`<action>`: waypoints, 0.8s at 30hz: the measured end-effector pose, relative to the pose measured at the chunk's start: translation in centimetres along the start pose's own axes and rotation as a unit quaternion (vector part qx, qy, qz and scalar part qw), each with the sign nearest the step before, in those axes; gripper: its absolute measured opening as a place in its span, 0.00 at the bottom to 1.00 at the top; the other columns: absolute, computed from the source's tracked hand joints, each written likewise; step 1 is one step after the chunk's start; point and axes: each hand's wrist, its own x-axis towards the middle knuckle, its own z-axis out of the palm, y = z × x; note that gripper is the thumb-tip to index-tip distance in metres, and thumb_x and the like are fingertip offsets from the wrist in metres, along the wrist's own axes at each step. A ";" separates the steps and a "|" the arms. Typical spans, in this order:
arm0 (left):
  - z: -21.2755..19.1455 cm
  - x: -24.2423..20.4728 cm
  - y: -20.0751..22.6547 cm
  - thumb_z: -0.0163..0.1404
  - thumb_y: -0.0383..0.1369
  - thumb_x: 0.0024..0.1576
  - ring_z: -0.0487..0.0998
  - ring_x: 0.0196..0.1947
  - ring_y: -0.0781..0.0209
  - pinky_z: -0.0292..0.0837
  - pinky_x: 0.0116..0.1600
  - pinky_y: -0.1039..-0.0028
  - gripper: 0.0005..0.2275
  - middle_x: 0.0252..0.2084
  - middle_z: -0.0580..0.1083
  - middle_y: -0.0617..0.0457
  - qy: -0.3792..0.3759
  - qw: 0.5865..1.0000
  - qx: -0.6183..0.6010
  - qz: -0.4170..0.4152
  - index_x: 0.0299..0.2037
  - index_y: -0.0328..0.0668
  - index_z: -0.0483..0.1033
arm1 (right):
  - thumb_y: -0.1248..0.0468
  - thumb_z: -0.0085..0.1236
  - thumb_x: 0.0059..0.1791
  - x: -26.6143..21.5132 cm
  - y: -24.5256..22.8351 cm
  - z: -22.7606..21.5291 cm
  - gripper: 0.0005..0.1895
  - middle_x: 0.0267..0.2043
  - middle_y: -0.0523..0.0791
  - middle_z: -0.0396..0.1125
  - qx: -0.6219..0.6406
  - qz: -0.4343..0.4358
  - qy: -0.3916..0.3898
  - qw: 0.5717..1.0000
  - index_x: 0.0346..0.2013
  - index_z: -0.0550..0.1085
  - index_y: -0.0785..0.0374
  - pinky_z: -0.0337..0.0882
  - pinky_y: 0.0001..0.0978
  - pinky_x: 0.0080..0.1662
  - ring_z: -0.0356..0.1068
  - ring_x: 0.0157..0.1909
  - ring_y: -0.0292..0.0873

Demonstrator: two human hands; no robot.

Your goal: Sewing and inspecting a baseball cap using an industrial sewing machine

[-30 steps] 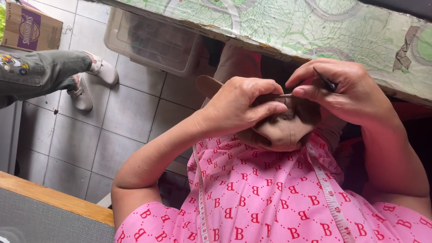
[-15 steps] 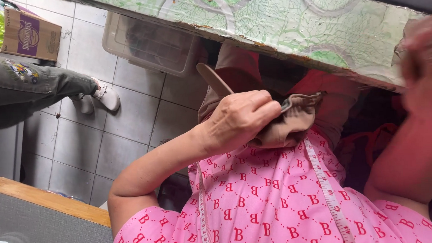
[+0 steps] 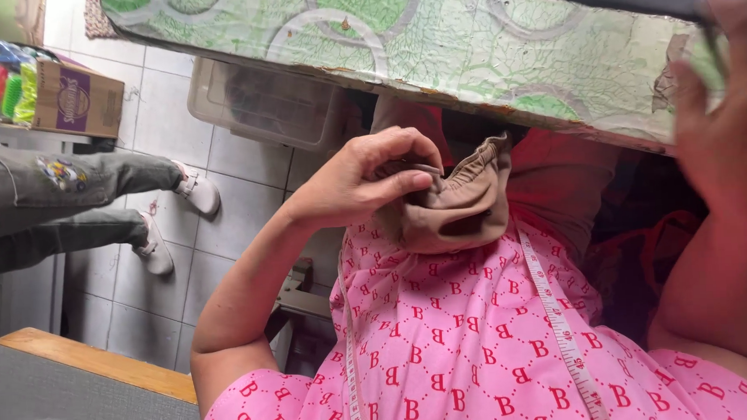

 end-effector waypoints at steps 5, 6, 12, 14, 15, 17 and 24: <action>-0.3 -0.3 1.0 0.50 0.33 0.66 0.76 0.46 0.70 0.74 0.54 0.81 0.08 0.44 0.74 0.53 -0.062 0.989 -0.133 0.024 0.48 0.37 0.71 | 0.71 0.52 0.53 3.6 -6.9 0.6 0.26 0.70 0.59 0.60 0.298 -0.137 -0.215 0.920 0.67 0.66 0.66 0.57 0.41 0.71 0.61 0.72 0.57; -0.5 -0.5 1.3 0.51 0.32 0.65 0.76 0.46 0.70 0.73 0.53 0.82 0.08 0.44 0.74 0.53 -0.053 0.984 -0.170 0.018 0.49 0.38 0.71 | 0.65 0.50 0.54 4.0 -7.3 1.1 0.16 0.62 0.54 0.65 0.345 -0.178 -0.259 0.884 0.56 0.68 0.66 0.64 0.37 0.61 0.68 0.62 0.51; -2.1 -0.1 1.0 0.46 0.38 0.64 0.68 0.46 0.75 0.64 0.51 0.83 0.14 0.47 0.70 0.59 -0.070 0.992 -0.105 -0.023 0.56 0.40 0.70 | 0.57 0.56 0.52 4.1 -6.1 2.3 0.11 0.31 0.39 0.68 0.386 -0.072 -0.341 0.854 0.44 0.75 0.60 0.65 0.24 0.37 0.65 0.32 0.33; -1.5 0.7 0.9 0.41 0.44 0.67 0.69 0.58 0.72 0.66 0.62 0.80 0.19 0.58 0.71 0.57 -0.119 0.992 -0.028 -0.041 0.61 0.41 0.70 | 0.57 0.56 0.52 5.1 -7.2 1.4 0.12 0.35 0.38 0.70 0.411 -0.047 -0.327 0.850 0.43 0.76 0.62 0.66 0.23 0.41 0.66 0.38 0.32; -0.9 1.1 0.8 0.48 0.42 0.64 0.70 0.51 0.75 0.70 0.55 0.82 0.18 0.50 0.72 0.61 -0.156 0.981 -0.108 -0.047 0.57 0.39 0.73 | 0.57 0.58 0.51 5.7 -8.0 1.1 0.11 0.36 0.39 0.72 0.391 -0.042 -0.336 0.856 0.43 0.77 0.60 0.67 0.23 0.41 0.68 0.39 0.32; -0.2 1.6 0.6 0.55 0.40 0.62 0.72 0.44 0.78 0.74 0.48 0.84 0.16 0.42 0.74 0.65 -0.193 0.962 -0.185 -0.048 0.53 0.36 0.76 | 0.57 0.59 0.50 6.4 -8.5 0.5 0.11 0.37 0.39 0.74 0.367 -0.041 -0.343 0.864 0.43 0.79 0.59 0.69 0.23 0.42 0.70 0.39 0.32; -0.3 0.8 1.2 0.56 0.26 0.54 0.76 0.29 0.67 0.72 0.35 0.80 0.08 0.31 0.74 0.50 -0.059 0.925 -0.376 0.018 0.39 0.26 0.77 | 0.55 0.63 0.47 5.7 -7.1 2.5 0.24 0.51 0.49 0.76 0.599 -0.164 -0.437 0.650 0.52 0.76 0.67 0.74 0.39 0.51 0.73 0.51 0.41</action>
